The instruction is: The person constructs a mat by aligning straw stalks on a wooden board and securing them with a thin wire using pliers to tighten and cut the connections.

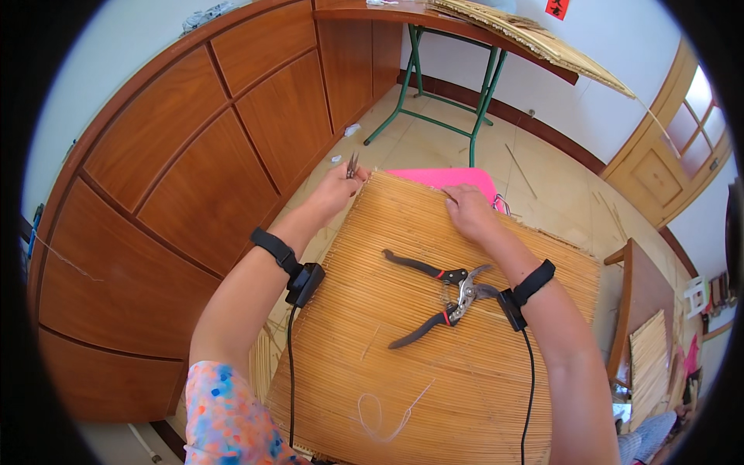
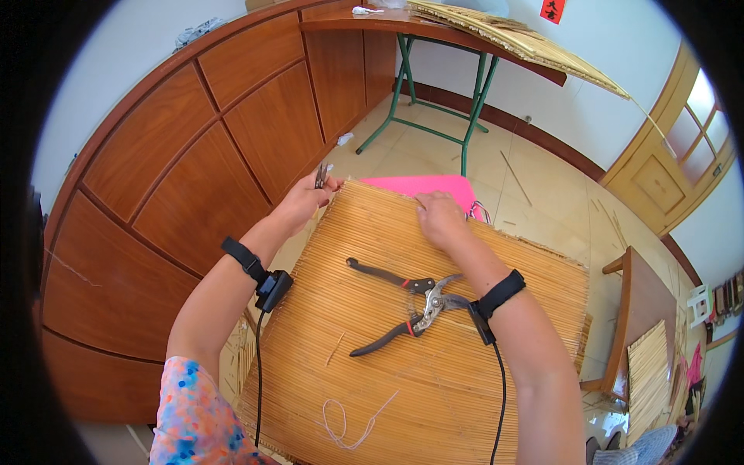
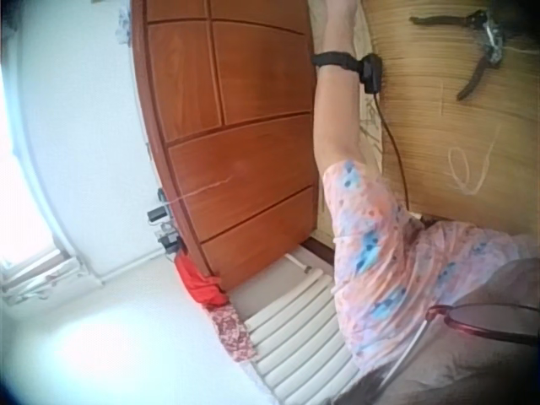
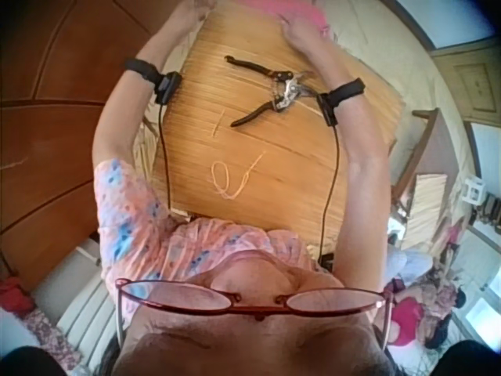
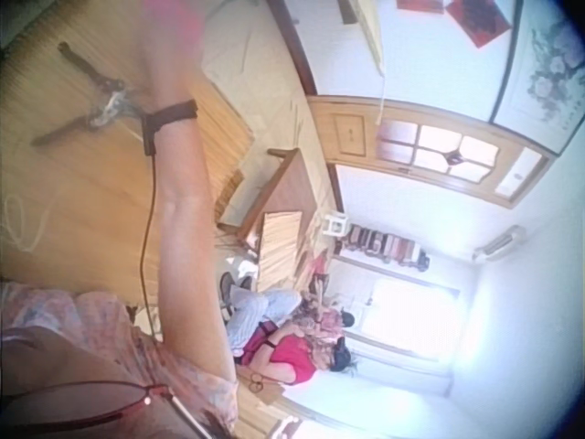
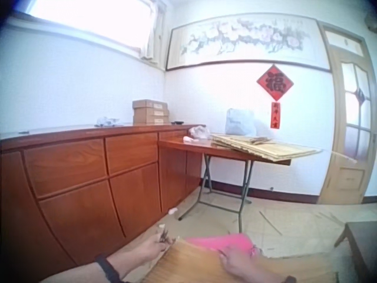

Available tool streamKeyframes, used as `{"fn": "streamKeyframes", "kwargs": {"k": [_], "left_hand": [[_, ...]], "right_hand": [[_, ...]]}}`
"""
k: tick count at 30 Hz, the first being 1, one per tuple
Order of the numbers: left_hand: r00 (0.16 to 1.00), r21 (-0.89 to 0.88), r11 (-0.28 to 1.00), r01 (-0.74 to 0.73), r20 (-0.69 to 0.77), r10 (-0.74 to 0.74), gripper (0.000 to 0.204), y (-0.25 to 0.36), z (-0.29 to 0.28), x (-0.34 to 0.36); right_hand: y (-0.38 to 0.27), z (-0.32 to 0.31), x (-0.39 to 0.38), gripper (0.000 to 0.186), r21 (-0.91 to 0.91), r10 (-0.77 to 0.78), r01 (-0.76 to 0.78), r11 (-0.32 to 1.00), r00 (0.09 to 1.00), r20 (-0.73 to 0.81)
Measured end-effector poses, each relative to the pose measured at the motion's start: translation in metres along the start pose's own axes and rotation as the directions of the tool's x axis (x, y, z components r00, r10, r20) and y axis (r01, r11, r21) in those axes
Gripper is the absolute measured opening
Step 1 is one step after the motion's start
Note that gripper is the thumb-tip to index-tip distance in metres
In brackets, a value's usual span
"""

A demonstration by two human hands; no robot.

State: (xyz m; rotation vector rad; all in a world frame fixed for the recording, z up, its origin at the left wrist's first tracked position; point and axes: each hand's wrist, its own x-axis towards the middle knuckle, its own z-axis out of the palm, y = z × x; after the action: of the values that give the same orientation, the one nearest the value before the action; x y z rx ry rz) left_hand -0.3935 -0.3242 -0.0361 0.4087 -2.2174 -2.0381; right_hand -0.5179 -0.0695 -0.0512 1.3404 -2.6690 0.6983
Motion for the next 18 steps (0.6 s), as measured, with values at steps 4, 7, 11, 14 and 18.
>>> {"fn": "streamKeyframes", "kwargs": {"k": [4, 7, 11, 14, 18], "left_hand": [[0.998, 0.098, 0.993, -0.064, -0.005, 0.065, 0.013, 0.000, 0.007, 0.000], [0.998, 0.199, 0.979, -0.051, -0.013, 0.055, 0.011, 0.008, 0.011, 0.001], [1.000, 0.213, 0.977, -0.006, -0.001, 0.007, 0.007, 0.009, 0.019, -0.002], [0.997, 0.323, 0.943, -0.075, 0.046, 0.064, 0.006, 0.009, 0.009, -0.002], [0.997, 0.637, 0.768, -0.063, 0.066, 0.026, 0.007, 0.031, 0.013, -0.003]], "right_hand": [[0.005, 0.000, -0.003, 0.031, 0.018, -0.038, 0.039, 0.999, 0.999, -0.005], [0.009, 0.003, -0.003, 0.032, 0.065, -0.046, 0.046, 0.997, 0.999, -0.013], [0.009, 0.003, -0.001, 0.033, 0.075, 0.031, -0.035, 0.997, 0.998, 0.052], [0.012, 0.010, 0.000, 0.034, 0.059, -0.001, -0.001, 0.998, 1.000, 0.029], [0.010, 0.007, -0.003, 0.036, 0.029, 0.001, -0.002, 1.000, 1.000, 0.017]]}}
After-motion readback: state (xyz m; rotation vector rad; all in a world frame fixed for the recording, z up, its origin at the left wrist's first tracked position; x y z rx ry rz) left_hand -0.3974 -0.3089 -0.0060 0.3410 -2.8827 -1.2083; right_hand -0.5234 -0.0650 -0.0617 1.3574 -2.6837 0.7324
